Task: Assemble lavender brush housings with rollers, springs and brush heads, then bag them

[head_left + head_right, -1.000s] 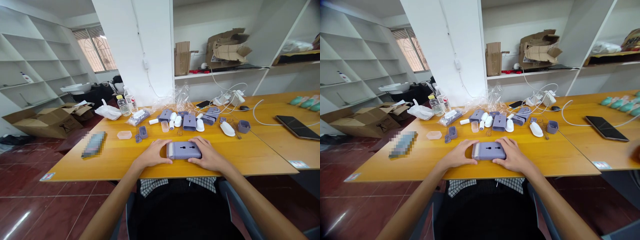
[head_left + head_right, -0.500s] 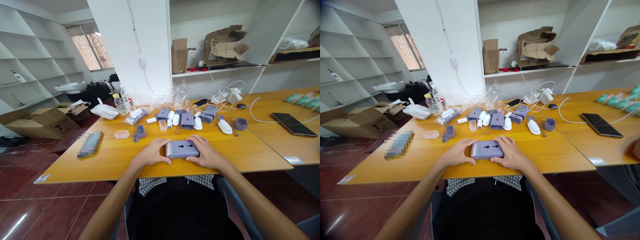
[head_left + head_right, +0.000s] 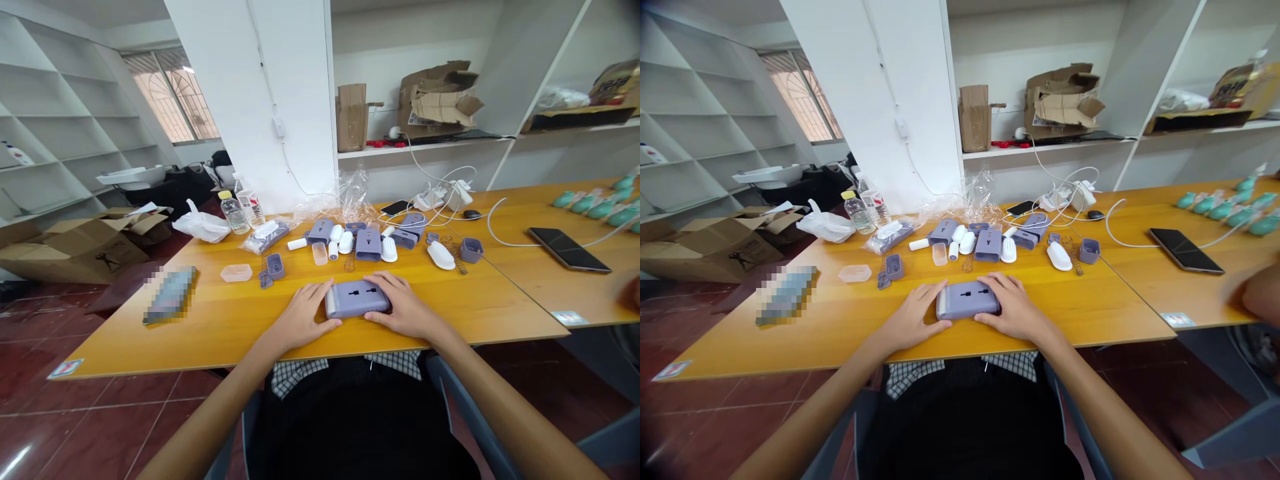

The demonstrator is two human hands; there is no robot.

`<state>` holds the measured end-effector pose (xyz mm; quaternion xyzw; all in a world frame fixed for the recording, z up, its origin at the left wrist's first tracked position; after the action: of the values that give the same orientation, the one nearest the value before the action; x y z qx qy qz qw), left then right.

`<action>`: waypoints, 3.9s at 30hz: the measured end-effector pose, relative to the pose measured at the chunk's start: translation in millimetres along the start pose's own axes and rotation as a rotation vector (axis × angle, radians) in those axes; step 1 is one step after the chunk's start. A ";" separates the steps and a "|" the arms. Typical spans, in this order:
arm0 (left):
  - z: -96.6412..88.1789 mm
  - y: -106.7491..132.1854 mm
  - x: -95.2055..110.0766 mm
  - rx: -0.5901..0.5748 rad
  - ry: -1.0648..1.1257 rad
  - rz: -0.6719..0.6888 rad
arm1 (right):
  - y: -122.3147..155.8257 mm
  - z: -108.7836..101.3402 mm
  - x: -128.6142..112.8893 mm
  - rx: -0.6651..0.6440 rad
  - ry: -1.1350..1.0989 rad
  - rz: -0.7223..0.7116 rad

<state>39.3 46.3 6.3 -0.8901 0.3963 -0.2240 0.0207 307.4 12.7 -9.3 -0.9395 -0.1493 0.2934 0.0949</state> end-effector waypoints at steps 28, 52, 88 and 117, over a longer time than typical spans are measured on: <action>-5.1 6.3 -0.2 0.205 0.020 -0.068 | 0.3 2.1 1.6 0.040 -0.014 0.001; 2.8 13.4 -23.7 0.136 -0.218 -0.170 | -2.1 9.2 8.3 0.053 0.118 0.013; -14.9 31.8 -46.2 -0.045 -0.340 -0.138 | -5.0 15.0 16.2 -0.064 0.418 0.222; -29.2 -51.8 -47.0 -0.044 0.003 0.274 | -93.5 -38.0 72.3 0.117 0.393 0.467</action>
<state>35.7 119.5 25.7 -0.8276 0.5189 -0.2118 0.0307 365.0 121.2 8.5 -0.9801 0.1088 0.1282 0.1059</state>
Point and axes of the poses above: each hand's wrist, its own y-axis away from the middle knuckle, its own z-axis out of the palm, x = y × z, the point moved 3 cm from there along -y, towards the middle knuckle, and after that the axes turned 6 degrees about z, right-handed, at the moved point
